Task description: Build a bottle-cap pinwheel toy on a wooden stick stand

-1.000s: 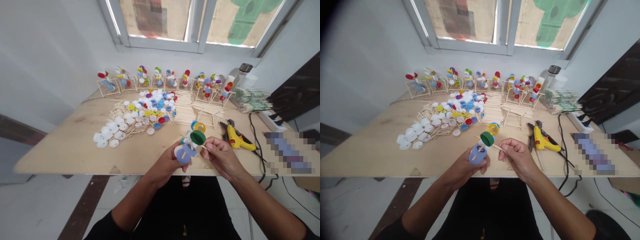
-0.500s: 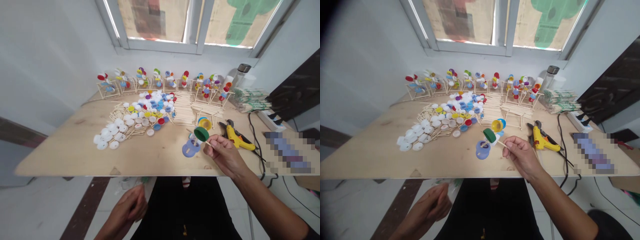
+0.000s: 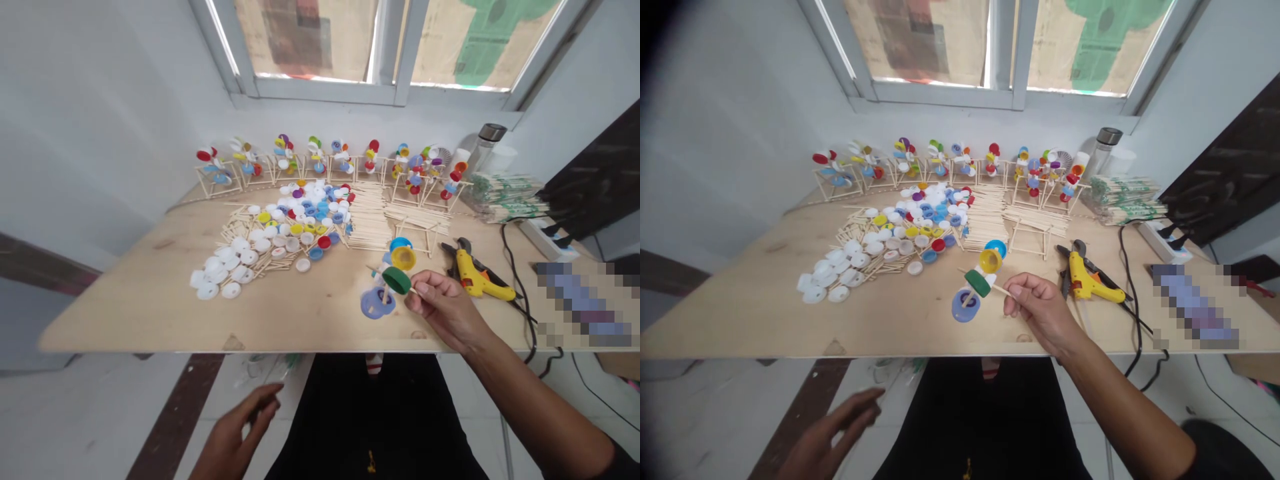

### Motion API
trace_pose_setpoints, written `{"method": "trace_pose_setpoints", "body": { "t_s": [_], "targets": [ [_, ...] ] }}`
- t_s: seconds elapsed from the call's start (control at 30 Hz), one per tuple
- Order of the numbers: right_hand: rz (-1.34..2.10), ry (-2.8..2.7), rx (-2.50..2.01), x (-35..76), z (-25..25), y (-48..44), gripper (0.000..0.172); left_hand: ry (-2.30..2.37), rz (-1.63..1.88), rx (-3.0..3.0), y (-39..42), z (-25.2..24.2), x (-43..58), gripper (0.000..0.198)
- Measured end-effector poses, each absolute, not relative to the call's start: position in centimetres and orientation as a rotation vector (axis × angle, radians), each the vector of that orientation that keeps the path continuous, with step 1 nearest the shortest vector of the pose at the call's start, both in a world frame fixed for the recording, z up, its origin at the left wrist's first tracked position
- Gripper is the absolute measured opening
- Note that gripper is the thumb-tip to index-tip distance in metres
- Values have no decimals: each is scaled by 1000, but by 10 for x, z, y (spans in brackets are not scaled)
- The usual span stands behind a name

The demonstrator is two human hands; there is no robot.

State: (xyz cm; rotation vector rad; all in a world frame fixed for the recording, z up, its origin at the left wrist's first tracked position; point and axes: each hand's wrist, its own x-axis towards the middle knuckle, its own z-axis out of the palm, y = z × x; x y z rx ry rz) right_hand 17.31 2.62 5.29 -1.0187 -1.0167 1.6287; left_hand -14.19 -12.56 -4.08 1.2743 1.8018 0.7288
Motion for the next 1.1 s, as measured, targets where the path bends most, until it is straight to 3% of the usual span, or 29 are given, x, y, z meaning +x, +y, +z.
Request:
{"method": "trace_pose_setpoints", "body": {
  "t_s": [0.17, 0.33, 0.47, 1.1],
  "targets": [
    [1668, -1031, -1018, 172, 48, 18, 29, 1555, 1050, 1356, -52, 22, -103, 22],
    [1652, -1069, -1038, 175, 45, 12, 28, 1215, 1191, 1303, -11, 50, -63, 29],
    [1643, -1076, -1056, 177, 44, 12, 28, 1056, 1062, 1256, 1, 56, -45, 36],
    [1563, -1295, -1101, 184, 50, 23, 29, 1042, 1007, 1089, 17, 52, -26, 32]
  ]
}}
